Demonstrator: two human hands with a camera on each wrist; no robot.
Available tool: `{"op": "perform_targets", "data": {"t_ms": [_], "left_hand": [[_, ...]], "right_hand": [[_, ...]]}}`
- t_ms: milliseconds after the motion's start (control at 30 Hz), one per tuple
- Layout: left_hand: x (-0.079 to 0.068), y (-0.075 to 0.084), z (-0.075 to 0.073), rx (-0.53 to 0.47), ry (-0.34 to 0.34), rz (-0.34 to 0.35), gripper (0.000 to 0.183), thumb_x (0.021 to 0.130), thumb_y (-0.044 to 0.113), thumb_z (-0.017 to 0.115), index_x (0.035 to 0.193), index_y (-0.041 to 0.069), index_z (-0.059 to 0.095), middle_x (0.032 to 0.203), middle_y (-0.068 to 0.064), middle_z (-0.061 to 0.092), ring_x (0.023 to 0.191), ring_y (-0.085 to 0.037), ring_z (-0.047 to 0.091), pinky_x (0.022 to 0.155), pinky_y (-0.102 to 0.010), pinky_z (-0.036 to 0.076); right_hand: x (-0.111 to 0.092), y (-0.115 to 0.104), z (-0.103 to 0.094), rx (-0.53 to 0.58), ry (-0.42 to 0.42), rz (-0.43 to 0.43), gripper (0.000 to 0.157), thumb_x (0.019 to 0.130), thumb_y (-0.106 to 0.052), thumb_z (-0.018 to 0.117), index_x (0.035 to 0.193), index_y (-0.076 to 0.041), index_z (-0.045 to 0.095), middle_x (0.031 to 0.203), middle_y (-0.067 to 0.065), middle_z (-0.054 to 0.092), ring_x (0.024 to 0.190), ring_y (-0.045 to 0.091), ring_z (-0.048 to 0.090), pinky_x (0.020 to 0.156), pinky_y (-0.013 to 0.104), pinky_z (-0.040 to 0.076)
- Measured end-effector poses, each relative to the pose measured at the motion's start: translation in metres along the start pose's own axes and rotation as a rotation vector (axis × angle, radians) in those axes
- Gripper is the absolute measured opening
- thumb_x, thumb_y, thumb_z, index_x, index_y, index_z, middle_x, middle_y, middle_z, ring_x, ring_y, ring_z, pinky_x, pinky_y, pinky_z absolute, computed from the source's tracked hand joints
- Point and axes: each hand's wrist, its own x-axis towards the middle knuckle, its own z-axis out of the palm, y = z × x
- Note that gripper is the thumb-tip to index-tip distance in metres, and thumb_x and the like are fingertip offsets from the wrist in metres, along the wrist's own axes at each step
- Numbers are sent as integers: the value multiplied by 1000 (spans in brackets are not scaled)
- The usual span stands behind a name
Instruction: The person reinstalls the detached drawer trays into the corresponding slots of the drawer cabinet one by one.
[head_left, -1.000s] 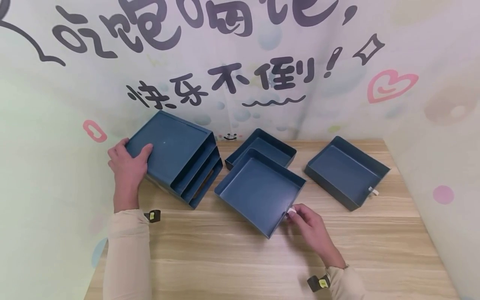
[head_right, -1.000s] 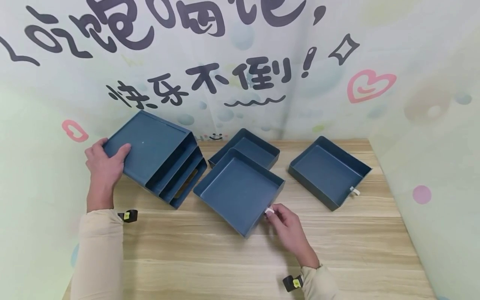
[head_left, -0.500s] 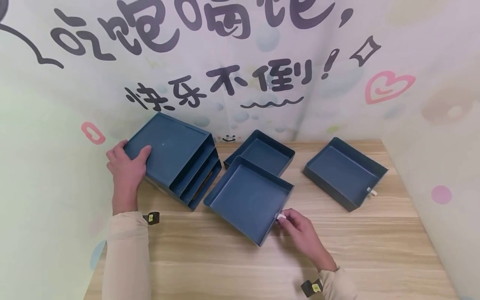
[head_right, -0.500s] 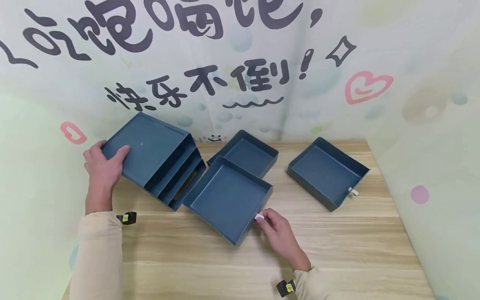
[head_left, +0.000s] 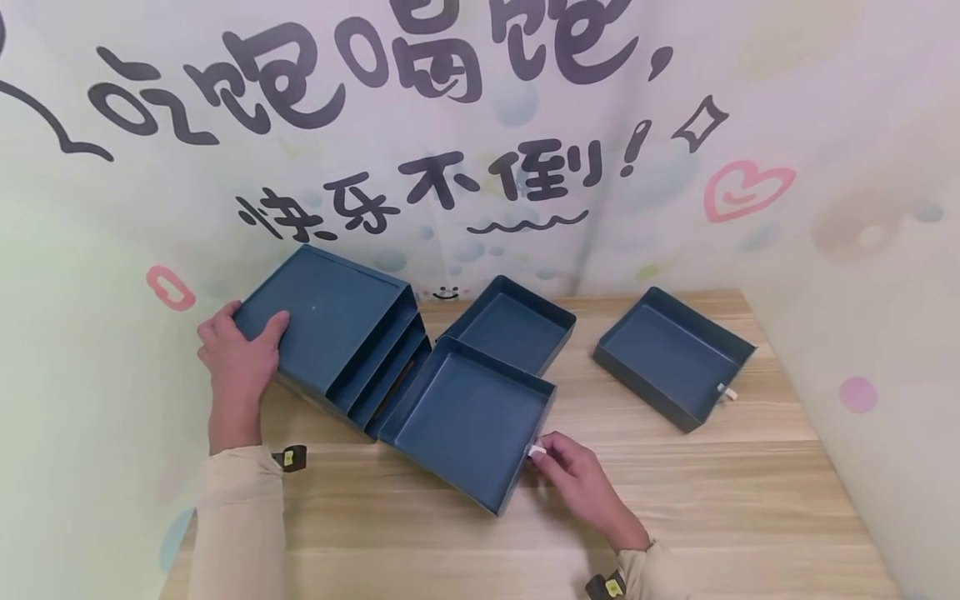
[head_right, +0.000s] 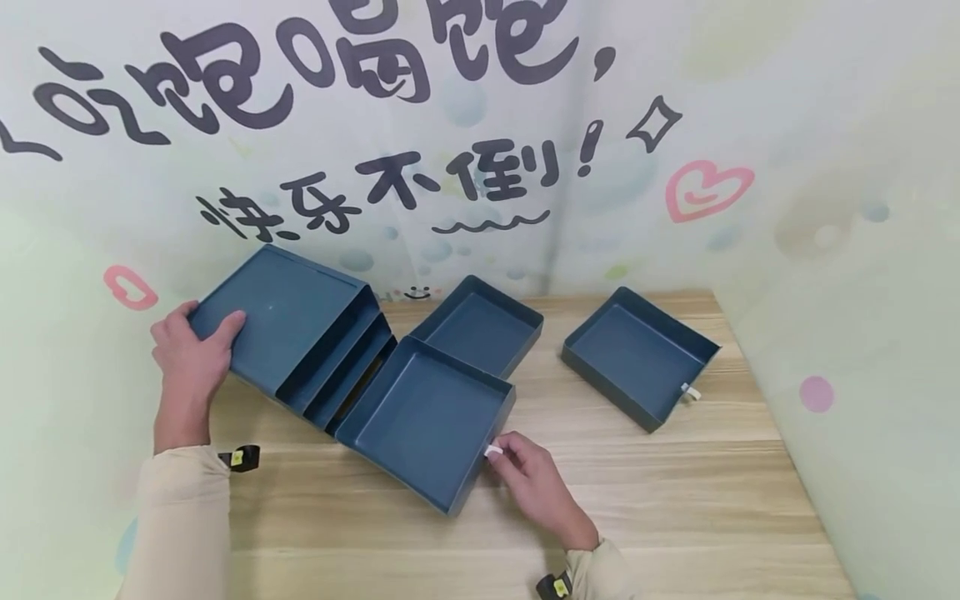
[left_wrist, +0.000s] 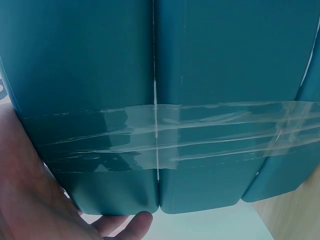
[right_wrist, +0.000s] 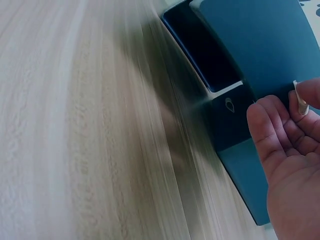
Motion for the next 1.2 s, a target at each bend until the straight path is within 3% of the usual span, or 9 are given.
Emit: {"op": "perform_targets", "data": {"t_ms": [433, 567, 667, 800, 900, 1200], "left_hand": [[1, -7, -1, 7, 10, -3, 89, 86, 68, 45, 153, 20, 11, 152, -15, 10, 136, -41, 15, 110, -56, 26], [2, -7, -1, 3, 7, -4, 89, 86, 68, 44, 153, 21, 10, 153, -15, 10, 137, -40, 15, 110, -56, 26], [2, -5, 1, -4, 1, -5, 90, 86, 69, 44, 153, 21, 9, 153, -14, 10, 138, -39, 14, 110, -57, 27], [2, -3, 2, -13, -7, -11, 91, 86, 69, 44, 154, 21, 8, 154, -13, 8, 138, -38, 13, 109, -57, 28], [2, -3, 2, -17, -9, -13, 91, 86, 69, 44, 154, 22, 7, 154, -13, 8, 138, -38, 13, 109, -57, 28], [3, -4, 1, -10, 1, -5, 90, 86, 69, 44, 153, 21, 9, 153, -14, 9, 138, -39, 14, 109, -57, 28]], "right_hand": [[1, 2, 13, 43, -53, -12, 9, 95, -23, 58, 93, -16, 62, 80, 9, 64, 71, 8, 58, 64, 21, 49], [1, 2, 14, 48, -73, -1, 7, 96, -19, 57, 95, -14, 62, 83, 13, 65, 72, 19, 61, 65, 21, 49], [1, -12, 12, 36, -93, 5, 9, 96, -13, 56, 95, -7, 62, 83, 17, 66, 74, 28, 61, 66, 21, 49], [1, -10, 12, 23, -91, -15, 9, 96, -18, 56, 94, -12, 62, 81, 14, 66, 73, 25, 62, 67, 21, 50], [2, 3, 15, 23, -77, -33, 7, 96, -25, 56, 93, -20, 61, 81, 9, 66, 72, 19, 62, 67, 22, 50], [1, 4, 17, 63, -127, 5, 11, 96, -27, 55, 94, -18, 61, 87, 10, 67, 78, 26, 65, 70, 23, 53]]}}
